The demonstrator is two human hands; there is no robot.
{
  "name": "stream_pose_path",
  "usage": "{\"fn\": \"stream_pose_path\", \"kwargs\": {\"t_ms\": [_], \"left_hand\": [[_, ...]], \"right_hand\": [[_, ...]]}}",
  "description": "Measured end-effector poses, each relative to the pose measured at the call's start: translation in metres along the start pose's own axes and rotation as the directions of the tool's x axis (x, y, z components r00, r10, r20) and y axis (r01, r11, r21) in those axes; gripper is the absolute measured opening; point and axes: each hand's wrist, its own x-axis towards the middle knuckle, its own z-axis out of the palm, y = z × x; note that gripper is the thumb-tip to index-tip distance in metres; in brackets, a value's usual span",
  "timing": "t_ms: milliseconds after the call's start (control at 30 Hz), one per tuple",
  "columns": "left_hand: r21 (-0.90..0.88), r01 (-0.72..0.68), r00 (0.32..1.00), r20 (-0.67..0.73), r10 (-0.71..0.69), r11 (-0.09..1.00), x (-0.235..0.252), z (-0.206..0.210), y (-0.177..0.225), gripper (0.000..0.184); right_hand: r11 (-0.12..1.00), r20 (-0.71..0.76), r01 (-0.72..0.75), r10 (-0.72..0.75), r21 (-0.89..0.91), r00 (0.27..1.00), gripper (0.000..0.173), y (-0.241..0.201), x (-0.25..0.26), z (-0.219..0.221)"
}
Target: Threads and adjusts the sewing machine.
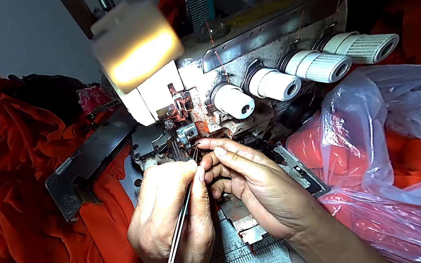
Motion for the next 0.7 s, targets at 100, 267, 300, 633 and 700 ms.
{"fn": "stream_pose_path", "kwargs": {"t_ms": [100,267,300,633,700], "left_hand": [[0.026,0.028,1.000,-0.010,-0.028,0.999,0.001,0.001,0.002,0.007],[-0.061,0.086,0.996,0.009,-0.086,0.994,0.001,-0.004,-0.001,0.010],[-0.096,0.095,0.995,0.001,-0.095,0.991,0.001,-0.006,-0.001,0.010],[-0.037,0.089,0.994,0.062,-0.086,0.995,-0.041,-0.120,-0.014,0.012],[-0.123,0.181,0.982,0.080,-0.172,0.976,-0.060,-0.141,-0.026,0.014]], "right_hand": [[1.000,-0.033,-0.011,0.011,0.005,0.999,0.028,-0.001,0.000,0.001],[0.999,-0.105,-0.053,0.054,0.014,0.993,0.024,-0.005,0.003,0.007],[0.998,-0.120,-0.067,0.068,0.009,0.991,0.023,-0.007,0.004,0.008],[0.989,-0.338,-0.048,0.092,0.138,0.937,0.006,-0.002,0.009,0.042],[0.990,-0.401,-0.020,0.074,0.137,0.913,0.006,-0.001,0.009,0.049]]}}
